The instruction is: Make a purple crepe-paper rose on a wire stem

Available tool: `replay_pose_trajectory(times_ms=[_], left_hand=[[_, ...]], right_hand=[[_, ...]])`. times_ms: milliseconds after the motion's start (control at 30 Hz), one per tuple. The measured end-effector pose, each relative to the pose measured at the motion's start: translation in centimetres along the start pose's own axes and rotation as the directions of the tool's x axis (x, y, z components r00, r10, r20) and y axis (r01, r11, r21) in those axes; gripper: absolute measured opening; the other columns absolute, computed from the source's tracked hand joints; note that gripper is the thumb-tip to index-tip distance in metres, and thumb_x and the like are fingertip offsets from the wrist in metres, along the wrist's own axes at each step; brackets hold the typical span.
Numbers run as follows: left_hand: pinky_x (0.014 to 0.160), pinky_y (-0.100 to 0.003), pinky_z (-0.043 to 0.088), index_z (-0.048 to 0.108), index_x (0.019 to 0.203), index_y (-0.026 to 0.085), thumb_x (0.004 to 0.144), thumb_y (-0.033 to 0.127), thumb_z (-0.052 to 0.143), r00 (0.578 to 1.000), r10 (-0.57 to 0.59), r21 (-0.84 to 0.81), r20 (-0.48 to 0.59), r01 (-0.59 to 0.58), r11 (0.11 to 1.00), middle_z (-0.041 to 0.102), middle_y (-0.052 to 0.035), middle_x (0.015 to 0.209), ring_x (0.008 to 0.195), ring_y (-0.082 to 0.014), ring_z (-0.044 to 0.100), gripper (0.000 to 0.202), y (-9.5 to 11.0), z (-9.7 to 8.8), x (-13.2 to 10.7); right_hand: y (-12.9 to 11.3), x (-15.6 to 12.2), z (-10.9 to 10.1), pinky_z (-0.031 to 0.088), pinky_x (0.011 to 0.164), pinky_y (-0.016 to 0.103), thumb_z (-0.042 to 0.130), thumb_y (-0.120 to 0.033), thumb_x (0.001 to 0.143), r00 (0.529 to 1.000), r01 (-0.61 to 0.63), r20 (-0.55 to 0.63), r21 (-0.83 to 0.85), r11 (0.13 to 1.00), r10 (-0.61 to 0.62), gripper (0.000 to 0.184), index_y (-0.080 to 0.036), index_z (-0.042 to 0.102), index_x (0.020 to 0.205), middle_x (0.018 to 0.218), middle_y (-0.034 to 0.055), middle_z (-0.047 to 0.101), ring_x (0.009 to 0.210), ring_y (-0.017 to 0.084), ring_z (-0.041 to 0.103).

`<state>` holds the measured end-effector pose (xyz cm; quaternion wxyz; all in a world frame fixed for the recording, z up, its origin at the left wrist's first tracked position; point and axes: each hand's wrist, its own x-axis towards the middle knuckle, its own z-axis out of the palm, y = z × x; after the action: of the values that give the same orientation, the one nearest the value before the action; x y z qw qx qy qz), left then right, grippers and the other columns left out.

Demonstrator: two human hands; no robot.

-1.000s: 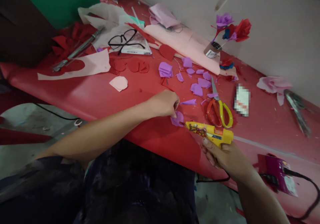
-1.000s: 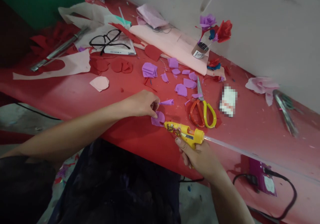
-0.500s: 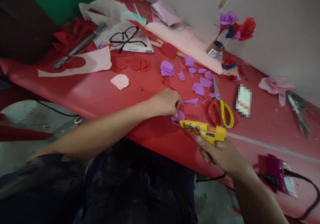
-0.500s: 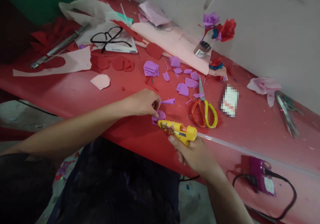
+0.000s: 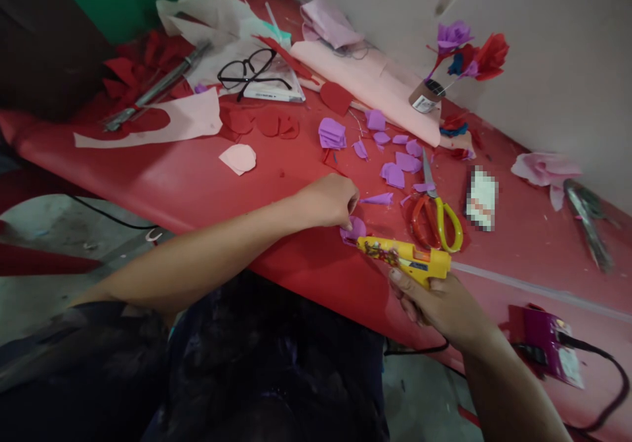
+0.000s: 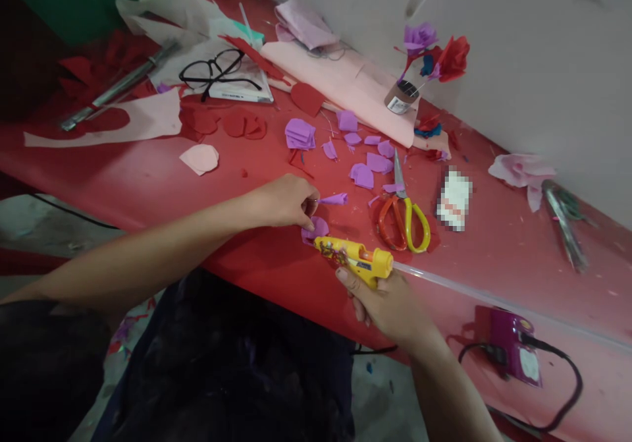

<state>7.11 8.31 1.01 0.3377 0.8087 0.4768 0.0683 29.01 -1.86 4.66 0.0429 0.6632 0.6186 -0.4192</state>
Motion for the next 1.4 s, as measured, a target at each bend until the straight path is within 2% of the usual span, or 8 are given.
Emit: replay_pose_trajectory(times_ms=[567,833,1000,1200,1400], left_hand=[[0.059,-0.026,0.038,0.071,0.079,0.015,0.064,0.023,0.070,0.999,-0.023,-0.002,0.027,0.023,1.000,0.070,-0.0060,0.075,0.070,-0.0175,0.061,0.017,0.1,-0.2,-0.1],[0.057,-0.024,0.035,0.068,0.073,0.016,0.062,0.023,0.072,1.000,0.003,-0.015,-0.002,-0.003,1.000,0.068,-0.0032,0.072,0.068,-0.0150,0.059,0.014,-0.2,0.1,0.0],[0.056,-0.025,0.035,0.067,0.072,0.016,0.063,0.022,0.071,1.000,0.003,-0.031,0.009,-0.002,1.000,0.069,-0.0034,0.072,0.068,-0.0153,0.060,0.012,-0.1,-0.1,-0.1],[0.057,-0.025,0.036,0.068,0.074,0.016,0.063,0.023,0.072,1.000,-0.016,-0.028,0.017,0.016,0.999,0.069,-0.0032,0.072,0.069,-0.0154,0.060,0.014,0.1,-0.1,-0.2],[0.056,-0.025,0.035,0.067,0.073,0.016,0.063,0.023,0.072,1.000,0.005,-0.028,0.010,-0.005,1.000,0.068,-0.0033,0.071,0.068,-0.0155,0.059,0.013,0.0,-0.1,-0.1]], right_hand=[[0.9,-0.1,-0.3,0.040,0.045,0.025,0.041,-0.073,0.080,0.999,-0.032,-0.014,0.006,0.999,0.032,0.067,-0.022,0.048,0.038,0.037,0.0013,0.052,0.039,0.011,0.050],[1.1,-0.2,-0.6,0.041,0.045,0.025,0.040,-0.073,0.081,0.999,0.006,-0.031,-0.004,1.000,-0.006,0.068,-0.022,0.048,0.037,0.036,0.0017,0.051,0.038,0.012,0.050],[1.8,-0.3,-0.8,0.041,0.043,0.024,0.043,-0.073,0.079,0.998,-0.052,-0.033,0.041,0.998,0.053,0.066,-0.021,0.048,0.038,0.036,0.0016,0.052,0.038,0.012,0.050],[2.1,-0.6,-0.7,0.038,0.041,0.024,0.044,-0.072,0.080,0.998,-0.030,-0.057,0.055,0.998,0.033,0.066,-0.021,0.048,0.038,0.035,0.0013,0.050,0.036,0.011,0.047],[2.3,-0.8,-0.7,0.038,0.041,0.023,0.047,-0.070,0.079,0.993,-0.090,-0.066,0.105,0.990,0.098,0.062,-0.021,0.049,0.042,0.038,0.0013,0.052,0.039,0.012,0.050]])
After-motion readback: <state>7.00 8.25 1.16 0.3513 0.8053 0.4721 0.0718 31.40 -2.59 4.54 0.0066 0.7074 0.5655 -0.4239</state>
